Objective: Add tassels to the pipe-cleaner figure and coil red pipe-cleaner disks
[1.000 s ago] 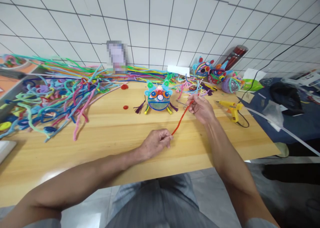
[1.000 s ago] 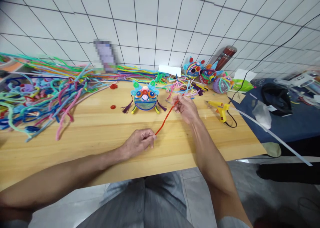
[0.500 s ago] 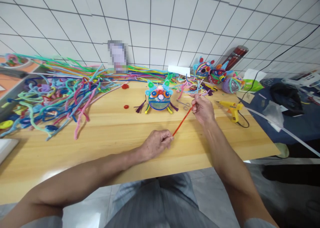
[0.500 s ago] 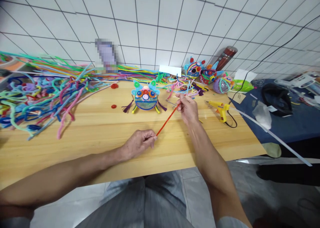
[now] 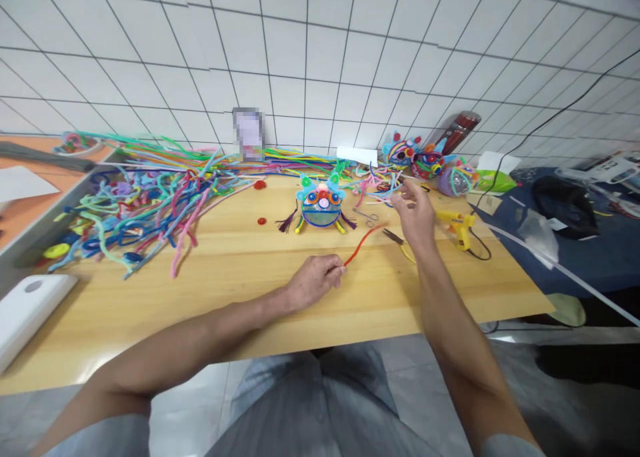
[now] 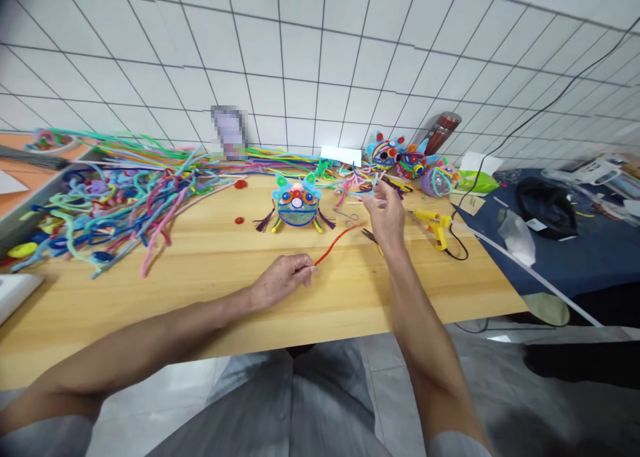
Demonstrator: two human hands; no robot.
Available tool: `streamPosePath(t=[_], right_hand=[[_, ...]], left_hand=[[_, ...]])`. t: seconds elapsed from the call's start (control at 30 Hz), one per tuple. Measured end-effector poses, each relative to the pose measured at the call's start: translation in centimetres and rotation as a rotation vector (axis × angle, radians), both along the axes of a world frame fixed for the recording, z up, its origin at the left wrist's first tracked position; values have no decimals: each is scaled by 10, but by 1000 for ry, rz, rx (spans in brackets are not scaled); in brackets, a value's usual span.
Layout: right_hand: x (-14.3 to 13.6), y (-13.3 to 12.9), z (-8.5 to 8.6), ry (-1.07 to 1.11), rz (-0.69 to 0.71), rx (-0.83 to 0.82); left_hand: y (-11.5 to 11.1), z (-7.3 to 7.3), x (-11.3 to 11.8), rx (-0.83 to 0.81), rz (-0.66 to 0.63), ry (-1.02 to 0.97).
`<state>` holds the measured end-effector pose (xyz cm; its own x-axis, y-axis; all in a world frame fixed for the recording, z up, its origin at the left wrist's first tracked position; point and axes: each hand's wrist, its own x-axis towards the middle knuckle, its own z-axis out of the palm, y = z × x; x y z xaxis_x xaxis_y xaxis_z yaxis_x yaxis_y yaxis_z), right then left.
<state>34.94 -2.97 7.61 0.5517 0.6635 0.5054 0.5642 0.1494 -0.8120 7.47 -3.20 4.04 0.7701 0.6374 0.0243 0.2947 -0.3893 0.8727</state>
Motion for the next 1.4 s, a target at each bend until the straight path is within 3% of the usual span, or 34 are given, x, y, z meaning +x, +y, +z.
streamPosePath(t=[0.07,0.13,0.2,0.3,0.53,0.63,0.9,1.1,1.33,1.4], right_hand=[[-11,-16,15,-249,132,-48],[-26,-32,23,-412,386,-180],[-41,-44,23,-517,590,-331],[-53,-54,16,-601,701,-449],[-67,-55,13,-785,651,-382],[-73,-51,13,-719,596,-350],[-92,-36,18,-473,433,-274],[-116,-29,12,-467,528,-318],[-128,-20,0,-516,693,-370],[-127,-17,0,-500,707,-386]], left_hand=[[1,5,-1,6,-9,-18],[1,10,-2,13,-16,-40],[1,14,-4,27,-9,-65],[0,21,-10,63,4,-77],[6,35,-31,146,-17,45],[16,35,-41,143,57,-6],[40,14,-48,-369,221,-487],[45,4,-43,-579,295,-595],[41,-5,-54,-512,246,-605],[42,-7,-56,-498,289,-619]])
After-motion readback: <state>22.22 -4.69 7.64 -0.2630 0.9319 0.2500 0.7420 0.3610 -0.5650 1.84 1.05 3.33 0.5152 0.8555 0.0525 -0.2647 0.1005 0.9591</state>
